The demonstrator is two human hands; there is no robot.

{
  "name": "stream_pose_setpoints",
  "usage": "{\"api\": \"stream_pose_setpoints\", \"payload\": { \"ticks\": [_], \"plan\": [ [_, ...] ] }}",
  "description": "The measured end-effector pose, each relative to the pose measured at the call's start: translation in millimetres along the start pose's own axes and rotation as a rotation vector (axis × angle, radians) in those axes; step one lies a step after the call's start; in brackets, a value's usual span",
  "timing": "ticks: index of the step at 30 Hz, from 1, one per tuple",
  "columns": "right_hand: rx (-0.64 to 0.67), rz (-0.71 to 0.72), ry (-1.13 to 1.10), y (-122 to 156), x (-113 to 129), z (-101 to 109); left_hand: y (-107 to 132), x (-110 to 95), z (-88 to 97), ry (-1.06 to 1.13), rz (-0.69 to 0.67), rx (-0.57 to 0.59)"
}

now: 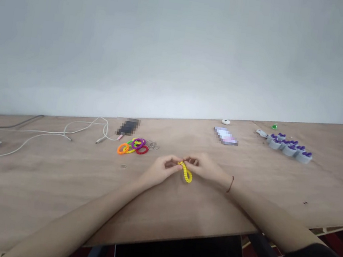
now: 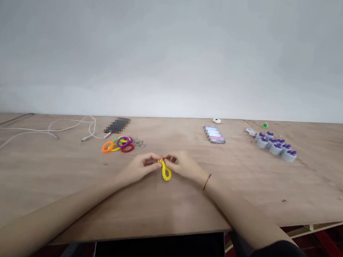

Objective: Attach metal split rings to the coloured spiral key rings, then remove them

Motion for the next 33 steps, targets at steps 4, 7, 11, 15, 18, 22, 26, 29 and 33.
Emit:
{"api": "stream_pose_setpoints", "payload": {
  "ticks": [4, 7, 11, 15, 18, 22, 26, 29, 33],
  "plan": [
    [-0.043, 0.035, 0.038, 0, 6, 3, 0, -4, 1.9, 0.031, 0.027, -0.033],
    [-0.091, -0.093, -0.050, -2, -3, 3, 1, -5, 3.4, 0.044, 0.032, -0.063],
    [-0.141, -0.284, -0.224, -1, -16, -2, 4, -7, 2.4, 0.045, -0.039, -0.097],
    [-0.182, -0.408, -0.378, 4, -19, -10, 8, -14, 3.4, -0.049, -0.153, -0.169],
    [-0.142, -0.444, -0.392, 7, -17, -16, 8, -11, 2.6, -0.042, -0.094, -0.158],
    [-0.107, -0.246, -0.181, 3, -4, -7, 6, -10, 7.1, -0.078, -0.067, -0.154],
    [-0.035, -0.018, -0.054, 0, 9, -1, 5, -13, 8.1, -0.102, -0.123, -0.124],
    [-0.024, 0.040, -0.016, -1, 9, -1, 6, -12, 6.2, -0.105, -0.142, -0.117],
    [-0.068, 0.040, -0.011, -3, 4, -2, 6, -15, 8.2, -0.140, -0.190, -0.178]
  ]
}}
Point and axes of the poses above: each hand's wrist, its own y-axis away from the middle knuckle, its own z-axis out of the back of the hand, x = y × z, the point moved 8 cm from there along -y, towards the middle knuckle, and after that the axes turned 12 degrees about -x, right-handed, at the moved point
